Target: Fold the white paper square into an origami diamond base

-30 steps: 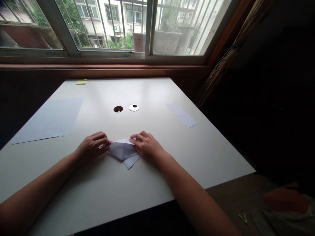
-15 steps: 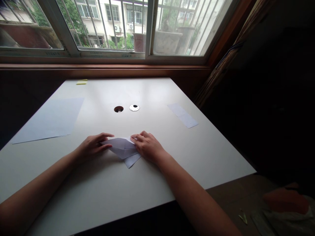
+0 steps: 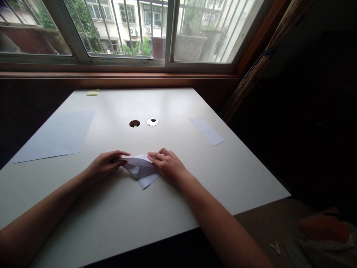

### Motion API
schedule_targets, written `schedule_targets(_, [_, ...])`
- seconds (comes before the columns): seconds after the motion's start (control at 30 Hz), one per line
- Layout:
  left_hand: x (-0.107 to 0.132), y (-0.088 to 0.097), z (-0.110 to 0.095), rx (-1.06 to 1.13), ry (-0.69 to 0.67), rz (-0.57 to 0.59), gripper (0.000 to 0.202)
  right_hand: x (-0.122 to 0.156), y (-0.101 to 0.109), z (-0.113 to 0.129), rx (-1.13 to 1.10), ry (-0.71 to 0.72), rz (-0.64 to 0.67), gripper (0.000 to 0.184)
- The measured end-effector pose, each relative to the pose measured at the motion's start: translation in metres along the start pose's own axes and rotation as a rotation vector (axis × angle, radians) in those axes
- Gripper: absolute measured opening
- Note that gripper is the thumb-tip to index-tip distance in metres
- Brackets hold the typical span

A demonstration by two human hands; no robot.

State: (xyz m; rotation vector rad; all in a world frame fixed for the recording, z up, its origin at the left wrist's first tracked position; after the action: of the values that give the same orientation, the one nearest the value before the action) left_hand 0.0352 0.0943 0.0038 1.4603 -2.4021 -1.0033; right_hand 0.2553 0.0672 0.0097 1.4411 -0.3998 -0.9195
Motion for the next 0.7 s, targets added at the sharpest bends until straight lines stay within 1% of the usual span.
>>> schedule_targets(0.17, [0.000, 0.002, 0.002, -0.059, 0.017, -0.035, 0.031, 0.000, -0.001, -0.002, -0.012, -0.027, 0.009, 0.040])
schedule_targets(0.27, [0.000, 0.003, 0.003, -0.080, 0.044, -0.042, 0.031, 0.000, -0.002, -0.004, -0.016, -0.064, 0.016, 0.043])
schedule_targets(0.4, [-0.002, 0.002, 0.000, -0.100, 0.044, -0.047, 0.032, -0.002, 0.001, -0.001, -0.014, -0.089, -0.003, 0.047])
schedule_targets(0.5, [-0.002, 0.000, -0.002, -0.108, 0.044, -0.054, 0.032, -0.004, 0.003, 0.007, -0.030, -0.092, -0.022, 0.060])
schedule_targets(0.6, [-0.003, -0.003, -0.005, -0.081, 0.043, -0.058, 0.033, -0.007, 0.003, 0.014, -0.061, -0.140, -0.020, 0.075])
schedule_targets(0.7, [-0.003, -0.005, -0.009, -0.033, 0.034, -0.074, 0.035, -0.009, 0.001, 0.017, -0.085, -0.191, 0.017, 0.077])
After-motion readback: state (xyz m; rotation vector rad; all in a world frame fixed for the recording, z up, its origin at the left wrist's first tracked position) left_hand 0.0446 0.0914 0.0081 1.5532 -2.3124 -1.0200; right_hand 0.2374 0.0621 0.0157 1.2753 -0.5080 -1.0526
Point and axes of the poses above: each hand's wrist, its own x-axis away from the middle knuckle, its own y-axis out of the back of the hand, z = x × y, the point moved 7 cm from there along -x, towards the middle knuckle, and after that the axes turned 6 degrees about -y, right-handed, at the moved point
